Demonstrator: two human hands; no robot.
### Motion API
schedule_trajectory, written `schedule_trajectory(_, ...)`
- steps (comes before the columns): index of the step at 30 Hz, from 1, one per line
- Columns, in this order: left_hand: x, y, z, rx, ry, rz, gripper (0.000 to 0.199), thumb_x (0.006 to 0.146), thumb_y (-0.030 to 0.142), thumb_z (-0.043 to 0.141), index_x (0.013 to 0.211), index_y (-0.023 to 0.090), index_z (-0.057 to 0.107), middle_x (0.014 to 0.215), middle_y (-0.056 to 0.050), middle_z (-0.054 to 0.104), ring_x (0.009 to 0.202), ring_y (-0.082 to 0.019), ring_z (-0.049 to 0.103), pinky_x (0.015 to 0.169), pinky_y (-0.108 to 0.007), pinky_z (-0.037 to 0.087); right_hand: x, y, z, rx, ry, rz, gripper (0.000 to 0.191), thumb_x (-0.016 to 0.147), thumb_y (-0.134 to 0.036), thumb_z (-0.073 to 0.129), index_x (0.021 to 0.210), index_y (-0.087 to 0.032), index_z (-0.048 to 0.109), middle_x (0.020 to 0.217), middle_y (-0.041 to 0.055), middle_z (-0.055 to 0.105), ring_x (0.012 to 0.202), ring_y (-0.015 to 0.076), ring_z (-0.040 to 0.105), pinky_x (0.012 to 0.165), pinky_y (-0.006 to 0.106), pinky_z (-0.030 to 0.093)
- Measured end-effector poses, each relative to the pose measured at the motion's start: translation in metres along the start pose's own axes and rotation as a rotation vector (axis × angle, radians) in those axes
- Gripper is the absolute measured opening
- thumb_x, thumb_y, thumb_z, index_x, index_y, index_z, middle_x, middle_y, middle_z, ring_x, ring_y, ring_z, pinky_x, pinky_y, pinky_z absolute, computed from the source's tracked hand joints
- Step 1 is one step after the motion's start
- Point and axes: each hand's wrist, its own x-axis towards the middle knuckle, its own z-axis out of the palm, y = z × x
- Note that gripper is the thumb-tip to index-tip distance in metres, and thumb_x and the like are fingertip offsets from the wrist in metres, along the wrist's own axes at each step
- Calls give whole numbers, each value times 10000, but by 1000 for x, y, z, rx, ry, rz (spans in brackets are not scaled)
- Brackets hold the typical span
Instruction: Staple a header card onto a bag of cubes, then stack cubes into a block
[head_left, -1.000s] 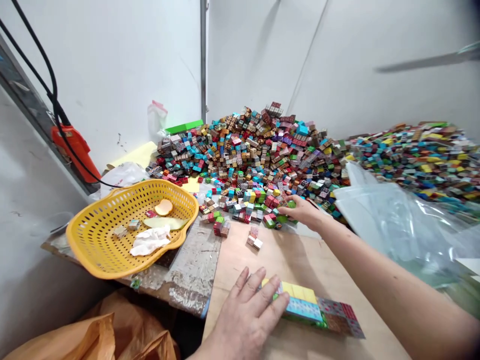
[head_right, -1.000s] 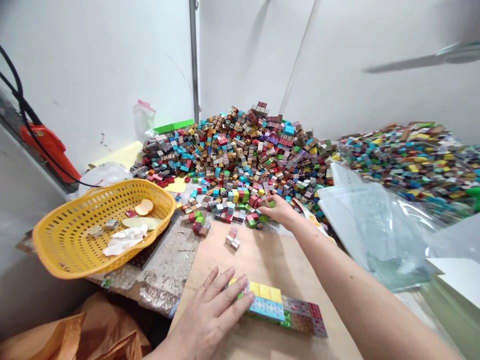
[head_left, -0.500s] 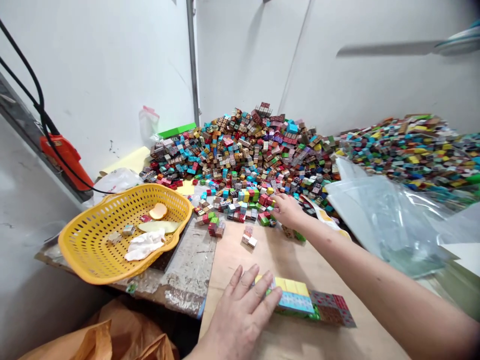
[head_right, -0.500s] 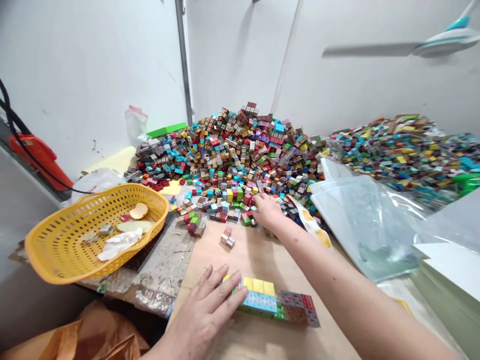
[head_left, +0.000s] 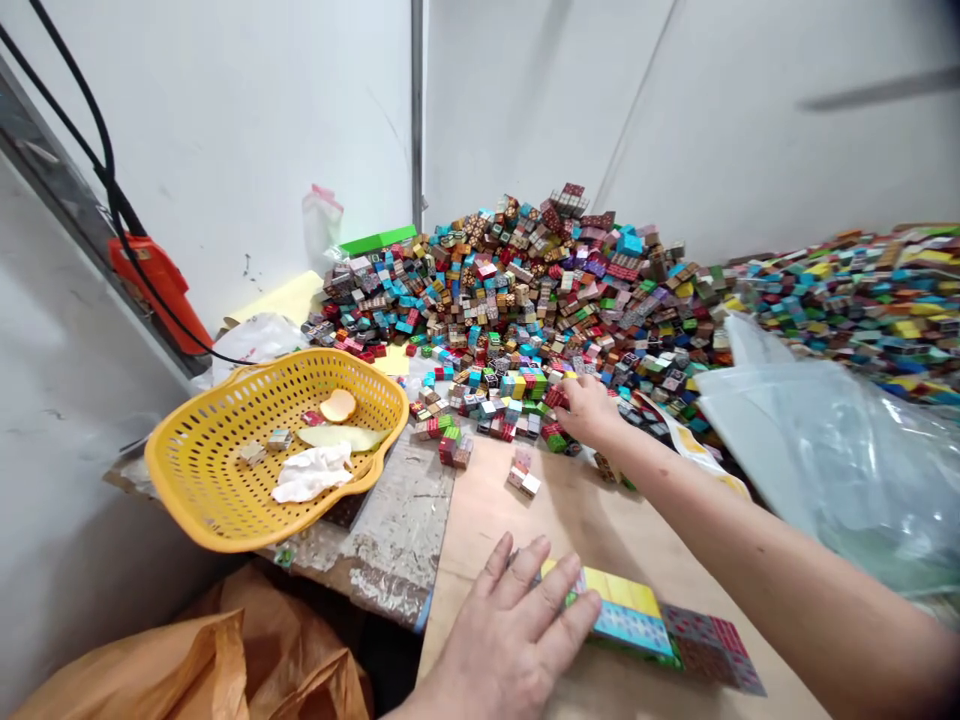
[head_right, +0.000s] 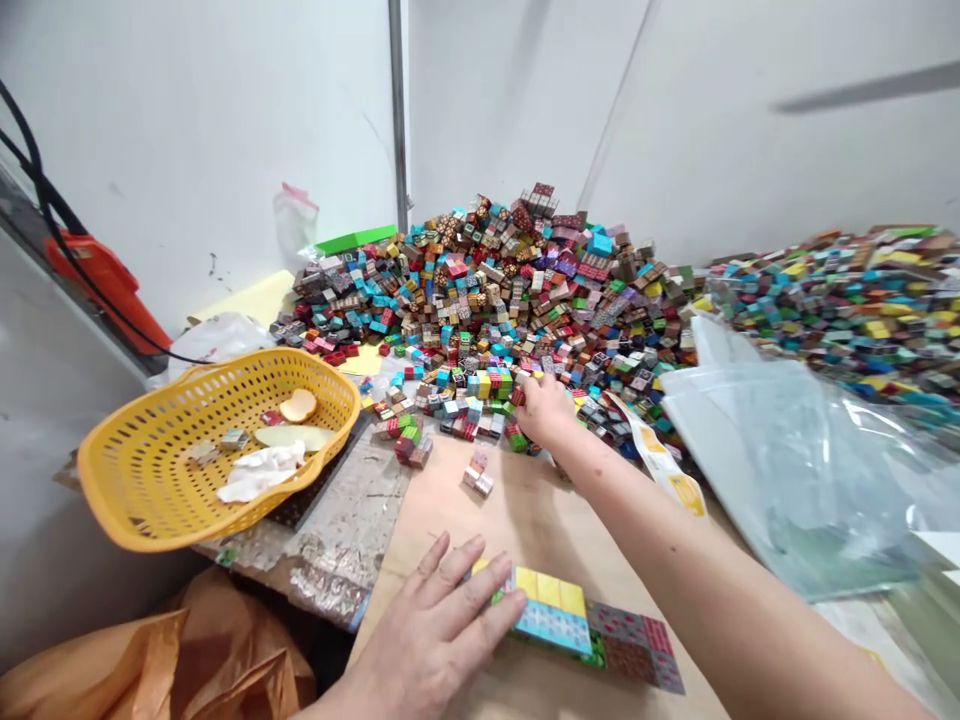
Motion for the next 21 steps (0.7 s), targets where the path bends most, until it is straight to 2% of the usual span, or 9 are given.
schedule_trajectory(3, 2, -1, -2, -40, -8, -5, 385, 910, 246, 382, 1291, 228, 436, 1380, -14, 415, 1264, -253, 339, 1011, -446, 325, -10, 23, -7, 53, -3, 27, 276, 802, -277, 479, 1034, -158, 569, 1029, 137, 548, 963, 260, 510, 791, 333, 393)
schedule_trajectory(7, 4, -2, -5, -52, 10, -6, 376, 917, 219, 351, 1278, 221, 455, 1340, -1, 468, 1261, -237, 341, 1020, -426, 320, -36, 63, -15, 132, -38, 36, 239, 827, -321, 440, 874, -165, 614, 857, 94, 612, 814, 228, 571, 698, 302, 424)
schedule_trajectory(10, 5, -2, -7, -53, 7, 7, 393, 915, 196, 320, 1286, 200, 449, 1345, -9, 462, 1263, -243, 334, 1021, -433, 314, -63, 82, -9, 187, -65, 18, 267, 794, -362, 502, 938, -163, 607, 923, 99, 620, 861, 239, 575, 725, 310, 439)
schedule_trajectory(14, 6, 0, -9, -56, 7, 3, 400, 906, 200, 344, 1295, 189, 438, 1346, -24, 462, 1269, -251, 327, 1017, -446, 315, -91, 88, 8, 249, -89, 24, 483, 756, -413, 566, 1150, -139, 520, 1122, 140, 572, 985, 262, 547, 789, 330, 443)
schedule_trajectory(18, 6, 2, -8, -36, -2, -16, 404, 895, 221, 416, 1298, 216, 428, 1359, -8, 445, 1272, -242, 329, 1012, -433, 336, -99, 86, 15, 269, -122, -6, 282, 825, -295, 492, 1060, -167, 579, 1030, 94, 621, 921, 217, 569, 802, 300, 433)
schedule_trajectory(21, 5, 3, -7, -20, -6, -17, 413, 886, 216, 437, 1299, 225, 426, 1358, 1, 447, 1266, -241, 341, 1013, -438, 338, -102, 86, 15, 232, -139, -46, 240, 821, -219, 484, 1023, -189, 609, 982, 72, 620, 922, 212, 553, 826, 294, 408)
